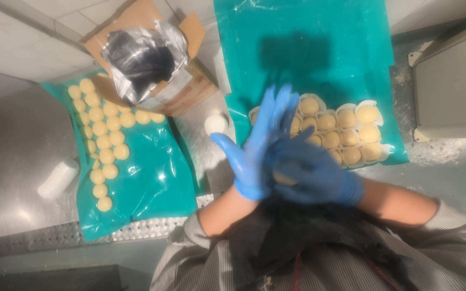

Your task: Filling small dough balls with a dark paste, sealing them, and placing them into paper liners.

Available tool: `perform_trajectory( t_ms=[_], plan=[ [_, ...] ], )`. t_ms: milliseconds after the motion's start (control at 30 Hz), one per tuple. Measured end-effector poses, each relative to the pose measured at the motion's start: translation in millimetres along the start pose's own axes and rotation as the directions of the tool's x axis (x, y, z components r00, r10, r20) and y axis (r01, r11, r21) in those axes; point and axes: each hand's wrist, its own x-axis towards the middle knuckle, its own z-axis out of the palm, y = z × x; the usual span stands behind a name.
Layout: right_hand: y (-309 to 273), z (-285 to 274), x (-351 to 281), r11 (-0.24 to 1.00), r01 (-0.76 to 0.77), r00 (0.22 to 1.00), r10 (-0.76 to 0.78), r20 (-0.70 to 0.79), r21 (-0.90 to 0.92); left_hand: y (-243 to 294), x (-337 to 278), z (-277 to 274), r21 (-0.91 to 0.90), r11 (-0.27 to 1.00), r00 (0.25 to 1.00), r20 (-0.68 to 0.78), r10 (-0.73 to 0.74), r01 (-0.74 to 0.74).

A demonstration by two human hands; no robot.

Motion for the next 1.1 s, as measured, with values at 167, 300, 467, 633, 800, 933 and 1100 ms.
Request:
perform_trajectory(
  t_ms=[167, 300, 467, 633, 800, 933, 1100],
  plan=[
    [-16, 6, 24, 0.982, -0.17, 0.984, 0.165, -0.067, -0.086, -45, -12, -18, 0.234, 0.956, 0.984, 0.026, 0.174, -0.175],
    [-2, 3, -10, 0.996, -0.066, 0.996, 0.069, 0.06, -0.053, 1, -5, 1, -0.015, 0.995, 0.99, -0.096, -0.1, 0.099],
    [-17, 9, 10, 0.944, -0.214, 0.977, 0.211, -0.04, -0.252, -108, -34, -48, 0.374, 0.837, 0.912, 0.074, 0.404, -0.401],
    [6, 16, -38, 0.801, -0.599, 0.796, 0.595, -0.114, 0.002, 4, 0, -63, 0.529, 0.811, 0.964, -0.217, -0.155, 0.249],
    [25, -7, -46, 0.012, -0.946, 0.002, 0.999, -0.032, 0.325, 5, -57, -245, 0.722, -0.626, 0.926, -0.378, 0.001, 0.296],
    [35, -15, -71, -0.074, -0.904, -0.1, 0.994, -0.039, 0.422, 13, -89, -289, 0.444, -0.876, 0.885, -0.463, -0.042, 0.19],
    [30, -22, -73, -0.101, -0.913, -0.161, 0.98, -0.12, 0.396, 29, -88, -301, 0.447, -0.863, 0.866, -0.5, -0.022, 0.237]
  ],
)
